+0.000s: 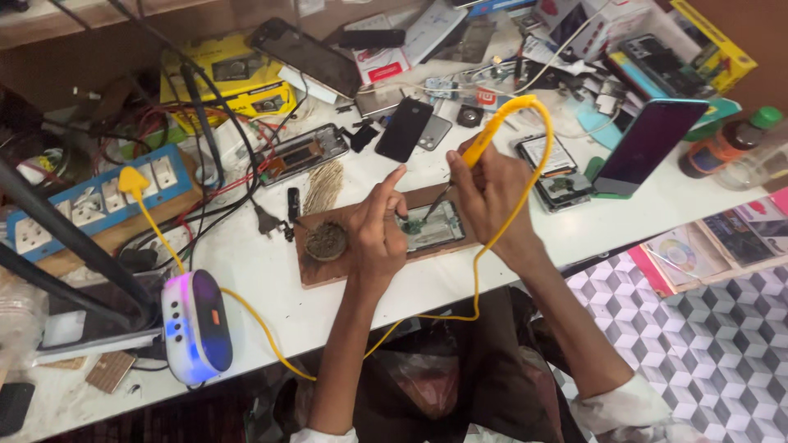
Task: The person uses a soldering iron and a screwdriver to work on a small circuit board placed on a wooden board. They repeatedly apply heat to specific points on the board while using the screwdriver to adjust or remove components.
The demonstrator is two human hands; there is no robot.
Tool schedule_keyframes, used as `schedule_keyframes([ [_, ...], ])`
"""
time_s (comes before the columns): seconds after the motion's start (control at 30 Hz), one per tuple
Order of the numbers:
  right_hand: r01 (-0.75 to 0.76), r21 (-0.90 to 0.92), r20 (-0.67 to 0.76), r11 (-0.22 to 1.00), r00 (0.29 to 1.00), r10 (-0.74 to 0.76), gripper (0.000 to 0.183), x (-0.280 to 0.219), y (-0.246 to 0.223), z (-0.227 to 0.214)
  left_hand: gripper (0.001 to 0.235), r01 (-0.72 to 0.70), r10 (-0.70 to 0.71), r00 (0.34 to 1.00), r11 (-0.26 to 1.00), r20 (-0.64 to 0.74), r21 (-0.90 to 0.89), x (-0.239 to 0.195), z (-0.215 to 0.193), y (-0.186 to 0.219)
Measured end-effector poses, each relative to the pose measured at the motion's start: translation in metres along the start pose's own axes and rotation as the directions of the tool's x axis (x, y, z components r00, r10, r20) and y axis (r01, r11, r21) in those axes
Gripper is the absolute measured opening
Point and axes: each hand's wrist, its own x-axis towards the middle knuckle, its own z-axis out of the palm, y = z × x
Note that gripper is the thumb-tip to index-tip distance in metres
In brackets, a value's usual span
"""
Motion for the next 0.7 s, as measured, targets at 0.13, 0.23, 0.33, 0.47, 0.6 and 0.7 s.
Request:
schedule_keyframes([
  [0.13, -0.026, 0.029, 0.005, 0.999, 1.000, 0.026, 0.017, 0.000, -0.003, 0.003, 0.042, -0.033, 0.029, 0.999, 0.995, 0.035, 0.099, 0.002, -0.006, 0.009],
  [0.23, 0.001, 0.000, -0.008, 1.000, 1.000, -0.001, 0.016, -0.002, -0.007, 0.004, 0.054, -0.099, 0.085, 0.993, 0.979, 0.084, 0.179, -0.006, -0.019, 0.022],
  [0.33, 0.021, -0.009, -0.006, 1.000, 1.000, -0.021, 0.014, -0.006, -0.010, 0.004, 0.064, -0.036, 0.016, 0.994, 0.983, 0.109, 0.181, -0.028, -0.041, 0.042],
  [0.47, 0.065, -0.012, -0.011, 0.998, 0.998, -0.065, 0.014, -0.007, -0.011, 0.002, 0.054, -0.080, 0.071, 0.997, 0.882, 0.037, 0.465, -0.069, -0.078, 0.068],
  [0.6, 0.015, 0.020, 0.038, 1.000, 0.999, -0.016, 0.015, -0.009, -0.012, 0.001, 0.046, 0.025, -0.037, 0.999, 0.788, 0.008, 0.616, -0.101, -0.097, 0.075],
  [0.7, 0.051, 0.012, 0.045, 0.999, 0.998, -0.052, 0.015, -0.011, -0.013, 0.000, 0.041, 0.011, -0.050, 0.998, 0.752, 0.040, 0.659, -0.113, -0.101, 0.075],
])
